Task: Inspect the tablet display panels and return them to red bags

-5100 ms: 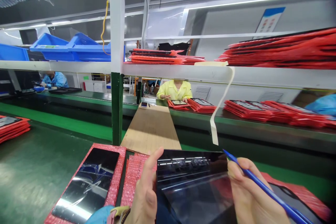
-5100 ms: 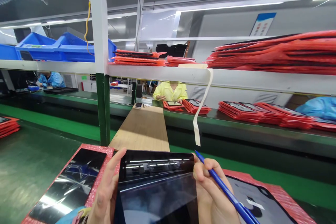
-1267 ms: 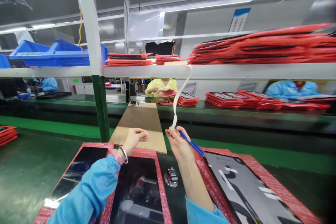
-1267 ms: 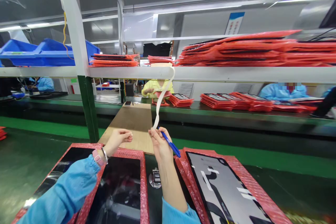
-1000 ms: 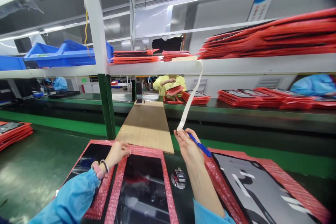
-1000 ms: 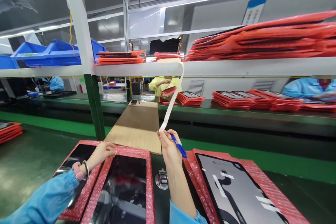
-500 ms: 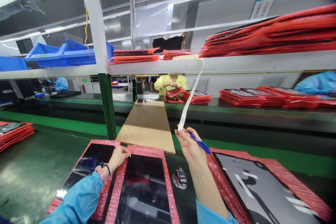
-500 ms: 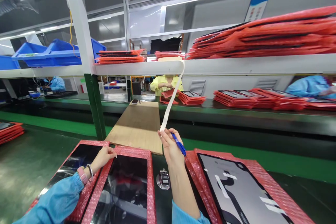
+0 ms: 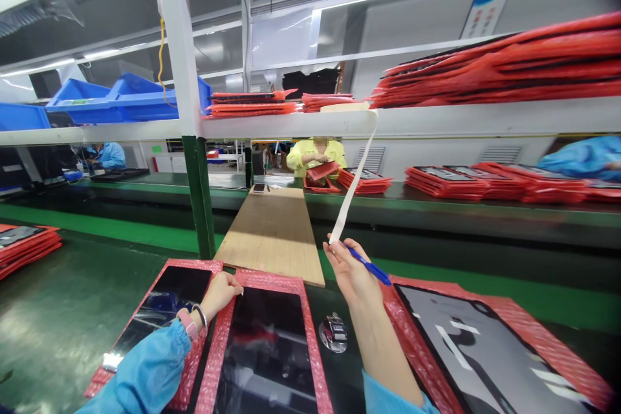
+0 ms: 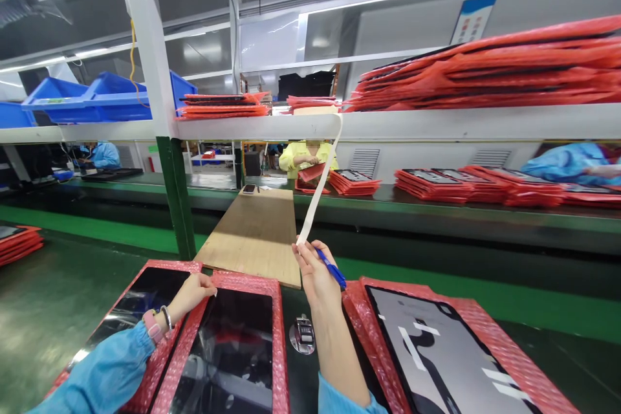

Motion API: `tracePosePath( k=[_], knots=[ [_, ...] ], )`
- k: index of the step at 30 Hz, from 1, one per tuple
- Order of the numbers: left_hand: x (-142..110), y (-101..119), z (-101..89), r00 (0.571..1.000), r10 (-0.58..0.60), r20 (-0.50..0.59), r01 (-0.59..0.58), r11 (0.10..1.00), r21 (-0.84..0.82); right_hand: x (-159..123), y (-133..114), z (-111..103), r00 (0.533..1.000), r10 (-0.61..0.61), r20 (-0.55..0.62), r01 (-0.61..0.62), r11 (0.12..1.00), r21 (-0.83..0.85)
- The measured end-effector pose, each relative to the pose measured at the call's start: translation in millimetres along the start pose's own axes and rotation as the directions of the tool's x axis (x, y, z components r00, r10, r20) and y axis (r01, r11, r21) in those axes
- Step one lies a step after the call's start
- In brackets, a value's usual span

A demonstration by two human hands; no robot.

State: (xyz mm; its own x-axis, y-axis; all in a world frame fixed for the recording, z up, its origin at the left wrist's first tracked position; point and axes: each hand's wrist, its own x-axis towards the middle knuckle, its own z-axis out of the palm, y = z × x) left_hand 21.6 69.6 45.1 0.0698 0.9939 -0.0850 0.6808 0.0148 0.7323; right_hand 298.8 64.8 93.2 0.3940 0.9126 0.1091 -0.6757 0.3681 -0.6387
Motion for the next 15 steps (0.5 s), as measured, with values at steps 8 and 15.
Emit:
tracePosePath(
  k=[8,15],
  knots=[
    [3.9,-8.9,14.1,0.993,-0.068,-0.093,0.057,0.992,-0.110,-5.4,0.4,6.9,0.999,-0.021,-0.035,0.020,1.000,-0.017],
    [13.5,-7.5,13.2,0.969,-0.155,-0.192,0.114,0.971,-0.208,-0.7,5.4,-0.8,0.998,-0.046,-0.030,0.043,0.994,-0.098]
  ],
)
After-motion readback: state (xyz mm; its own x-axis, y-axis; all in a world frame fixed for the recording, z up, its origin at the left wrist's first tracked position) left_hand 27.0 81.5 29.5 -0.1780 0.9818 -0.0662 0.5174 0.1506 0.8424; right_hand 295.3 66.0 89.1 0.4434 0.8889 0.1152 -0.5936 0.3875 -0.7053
